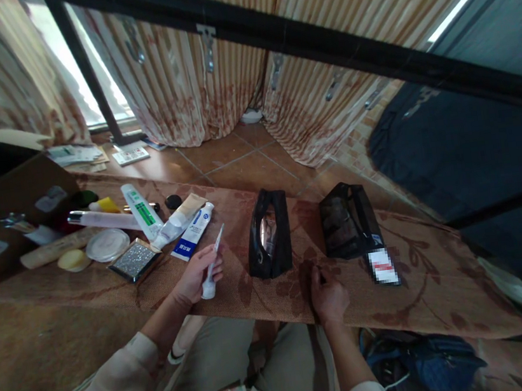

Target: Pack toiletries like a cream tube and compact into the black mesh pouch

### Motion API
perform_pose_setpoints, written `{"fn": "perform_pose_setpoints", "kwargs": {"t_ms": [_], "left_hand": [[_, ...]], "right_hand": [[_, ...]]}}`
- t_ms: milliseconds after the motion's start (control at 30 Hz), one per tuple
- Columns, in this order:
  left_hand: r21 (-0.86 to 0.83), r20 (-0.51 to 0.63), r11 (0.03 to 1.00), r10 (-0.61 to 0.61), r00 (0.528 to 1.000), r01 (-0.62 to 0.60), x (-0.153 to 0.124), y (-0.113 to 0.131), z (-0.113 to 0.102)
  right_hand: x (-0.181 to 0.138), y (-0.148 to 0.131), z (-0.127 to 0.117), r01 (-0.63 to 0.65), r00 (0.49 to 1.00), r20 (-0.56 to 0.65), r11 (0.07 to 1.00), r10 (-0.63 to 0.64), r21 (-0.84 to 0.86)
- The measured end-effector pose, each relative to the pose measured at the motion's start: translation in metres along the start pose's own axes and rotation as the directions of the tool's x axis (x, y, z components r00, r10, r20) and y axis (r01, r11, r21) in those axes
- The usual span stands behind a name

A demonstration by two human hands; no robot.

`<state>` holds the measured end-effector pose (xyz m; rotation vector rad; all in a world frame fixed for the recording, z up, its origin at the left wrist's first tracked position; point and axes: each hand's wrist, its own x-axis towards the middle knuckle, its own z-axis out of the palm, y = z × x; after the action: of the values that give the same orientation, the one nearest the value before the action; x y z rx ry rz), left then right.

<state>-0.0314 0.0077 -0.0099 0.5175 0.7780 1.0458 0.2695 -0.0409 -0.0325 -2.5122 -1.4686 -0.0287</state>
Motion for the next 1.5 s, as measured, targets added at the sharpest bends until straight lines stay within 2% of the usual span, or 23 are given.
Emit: {"fn": "perform_pose_setpoints", "kwargs": {"t_ms": [167, 267, 567, 767, 1033, 1200, 1500], "left_hand": [[0.214, -0.183, 0.968, 0.170, 0.968, -0.130, -0.001, -0.012, 0.009], [0.226, -0.211, 0.963, 0.195, 0.958, -0.147, -0.001, -0.014, 0.011], [0.261, -0.201, 0.954, 0.203, 0.958, -0.148, 0.001, -0.017, 0.009], [0.275, -0.203, 0.951, 0.203, 0.958, -0.143, 0.001, -0.018, 0.007], [0.257, -0.207, 0.957, 0.187, 0.960, -0.131, -0.001, -0.016, 0.008], [0.233, -0.202, 0.963, 0.182, 0.962, -0.133, 0.001, -0.016, 0.006], [0.201, -0.108, 0.970, 0.163, 0.981, -0.139, 0.000, -0.010, 0.007]], "right_hand": [[-0.001, -0.001, 0.001, -0.009, 1.000, -0.023, 1.000, 0.009, 0.009], [-0.001, -0.001, 0.000, -0.025, 1.000, -0.007, 1.000, 0.025, -0.003], [0.000, 0.000, 0.002, -0.015, 0.999, -0.030, 1.000, 0.015, 0.025], [0.000, -0.001, 0.001, -0.052, 0.998, 0.018, 0.999, 0.052, 0.004], [0.000, -0.002, 0.000, -0.019, 0.999, -0.034, 1.000, 0.020, 0.013], [0.000, 0.000, 0.002, -0.016, 1.000, -0.007, 1.000, 0.016, 0.003], [0.000, -0.001, 0.001, -0.030, 0.999, -0.016, 1.000, 0.030, 0.005]]}}
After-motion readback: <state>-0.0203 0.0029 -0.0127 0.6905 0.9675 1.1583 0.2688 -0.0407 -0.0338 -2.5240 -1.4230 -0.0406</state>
